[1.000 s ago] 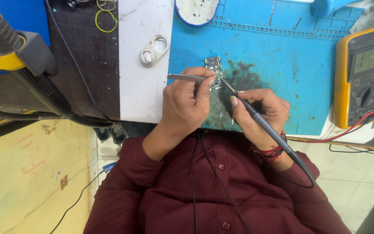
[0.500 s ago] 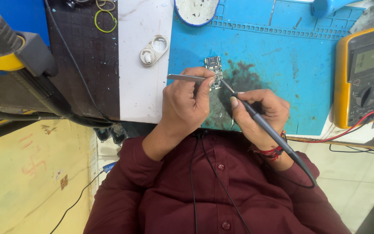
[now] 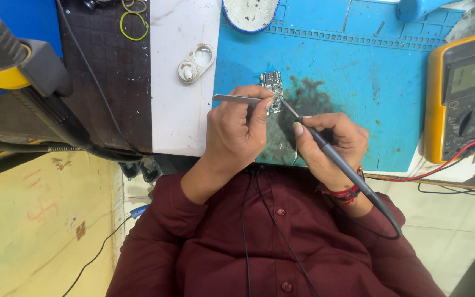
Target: The person uses a soldering iron and tweezers to apply solder to several points on a small circuit board. The board is held steady with tweezers while the iron is applied to specific pads and components.
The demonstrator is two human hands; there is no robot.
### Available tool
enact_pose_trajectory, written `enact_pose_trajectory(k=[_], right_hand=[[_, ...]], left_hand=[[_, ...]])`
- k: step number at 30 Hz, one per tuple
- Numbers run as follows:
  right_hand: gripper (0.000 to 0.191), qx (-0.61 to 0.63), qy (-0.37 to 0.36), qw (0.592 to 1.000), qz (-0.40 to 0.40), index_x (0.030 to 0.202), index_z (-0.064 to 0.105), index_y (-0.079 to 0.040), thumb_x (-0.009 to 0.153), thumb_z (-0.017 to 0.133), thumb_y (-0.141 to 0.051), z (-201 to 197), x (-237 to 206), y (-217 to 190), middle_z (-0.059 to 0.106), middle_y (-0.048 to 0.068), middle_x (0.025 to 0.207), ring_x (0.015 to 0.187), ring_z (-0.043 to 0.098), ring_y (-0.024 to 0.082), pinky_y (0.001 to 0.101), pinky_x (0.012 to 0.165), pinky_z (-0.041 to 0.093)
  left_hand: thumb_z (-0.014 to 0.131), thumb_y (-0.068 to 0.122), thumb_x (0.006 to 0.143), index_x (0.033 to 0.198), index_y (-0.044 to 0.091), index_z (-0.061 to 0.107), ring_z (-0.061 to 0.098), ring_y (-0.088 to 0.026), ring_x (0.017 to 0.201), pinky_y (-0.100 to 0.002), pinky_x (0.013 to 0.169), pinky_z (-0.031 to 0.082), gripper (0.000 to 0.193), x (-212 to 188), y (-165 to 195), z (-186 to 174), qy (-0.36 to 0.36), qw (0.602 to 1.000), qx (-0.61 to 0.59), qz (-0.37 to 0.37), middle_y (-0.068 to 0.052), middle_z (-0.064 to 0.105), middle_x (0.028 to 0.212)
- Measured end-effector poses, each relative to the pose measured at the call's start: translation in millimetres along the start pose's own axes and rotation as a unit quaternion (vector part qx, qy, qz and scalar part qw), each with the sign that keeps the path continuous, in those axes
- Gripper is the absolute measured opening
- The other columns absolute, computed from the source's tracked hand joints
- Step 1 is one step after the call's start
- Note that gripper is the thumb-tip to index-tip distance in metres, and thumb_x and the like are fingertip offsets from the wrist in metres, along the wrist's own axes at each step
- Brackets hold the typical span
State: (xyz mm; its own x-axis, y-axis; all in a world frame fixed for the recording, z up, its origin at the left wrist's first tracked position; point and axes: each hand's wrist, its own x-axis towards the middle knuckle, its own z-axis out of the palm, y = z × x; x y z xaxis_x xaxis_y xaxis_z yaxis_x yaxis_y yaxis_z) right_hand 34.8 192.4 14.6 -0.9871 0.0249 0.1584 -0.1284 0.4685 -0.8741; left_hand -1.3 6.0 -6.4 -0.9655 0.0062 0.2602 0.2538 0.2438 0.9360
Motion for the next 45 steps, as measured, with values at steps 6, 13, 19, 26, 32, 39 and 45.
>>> enact_pose_trajectory(k=[6,13,19,26,32,39,45], right_hand=[[0.012,0.006,0.002,1.000,0.000,0.101,0.068,0.000,0.096,0.079,0.001,0.4,0.1,0.7,0.070,0.004,0.082,0.066,0.062,0.003,0.0182,0.059,0.047],[0.011,0.010,-0.003,1.000,-0.003,0.101,0.067,0.000,0.096,0.077,0.002,-0.7,-1.1,2.1,0.070,0.003,0.081,0.064,0.062,0.002,0.0183,0.058,0.047],[0.016,0.023,0.006,1.000,-0.018,0.106,0.065,0.000,0.098,0.078,0.003,-0.8,-3.8,7.4,0.068,0.002,0.082,0.065,0.059,0.003,0.0187,0.060,0.046],[0.021,-0.018,0.022,0.999,-0.037,0.113,0.068,-0.001,0.096,0.080,0.001,-1.7,-6.8,1.4,0.067,0.007,0.091,0.076,0.061,0.009,0.0215,0.066,0.047],[0.021,-0.102,-0.007,0.992,-0.072,0.114,0.070,-0.002,0.098,0.081,-0.009,-9.9,-8.1,-9.1,0.070,0.010,0.091,0.076,0.065,0.017,0.0263,0.067,0.048],[0.011,-0.127,-0.003,0.984,-0.127,0.104,0.068,0.000,0.102,0.075,-0.009,-10.0,-1.0,-6.3,0.071,0.011,0.089,0.068,0.067,0.022,0.0307,0.063,0.049],[0.012,-0.102,0.018,0.987,-0.123,0.100,0.063,0.000,0.107,0.068,-0.008,-6.7,-1.2,-3.9,0.073,0.013,0.096,0.070,0.068,0.021,0.0302,0.065,0.050]], left_hand=[[0.067,0.006,0.105,0.109,0.003,0.064,0.072,-0.016,0.072,-0.029,0.062,0.055,0.006,-0.6,-0.3,0.1,-0.001,1.000,-0.005,-0.004,-0.007,0.073,0.102],[0.067,0.006,0.105,0.109,0.003,0.064,0.072,-0.016,0.072,-0.028,0.062,0.055,0.006,-0.8,-0.7,0.6,0.001,1.000,-0.006,-0.007,-0.008,0.074,0.100],[0.067,0.006,0.105,0.109,0.003,0.065,0.072,-0.015,0.071,-0.028,0.062,0.055,0.006,-1.6,-0.3,0.0,0.003,1.000,-0.015,-0.019,-0.007,0.074,0.096],[0.067,0.007,0.105,0.111,0.003,0.066,0.072,-0.014,0.072,-0.028,0.063,0.054,0.008,-2.3,2.3,-1.6,0.013,0.999,-0.018,-0.023,-0.008,0.072,0.097],[0.066,0.009,0.106,0.114,0.004,0.065,0.074,-0.014,0.078,-0.026,0.065,0.057,0.009,-3.2,2.2,-2.1,0.012,0.999,-0.028,-0.017,-0.008,0.072,0.107],[0.067,0.009,0.106,0.113,0.004,0.065,0.072,-0.013,0.074,-0.027,0.065,0.055,0.009,-4.2,0.9,-0.9,0.016,0.999,-0.018,-0.026,-0.007,0.071,0.103],[0.066,0.009,0.107,0.111,0.004,0.065,0.072,-0.014,0.076,-0.026,0.067,0.056,0.007,-4.3,-1.1,0.2,0.015,1.000,-0.017,-0.017,-0.007,0.071,0.106]])
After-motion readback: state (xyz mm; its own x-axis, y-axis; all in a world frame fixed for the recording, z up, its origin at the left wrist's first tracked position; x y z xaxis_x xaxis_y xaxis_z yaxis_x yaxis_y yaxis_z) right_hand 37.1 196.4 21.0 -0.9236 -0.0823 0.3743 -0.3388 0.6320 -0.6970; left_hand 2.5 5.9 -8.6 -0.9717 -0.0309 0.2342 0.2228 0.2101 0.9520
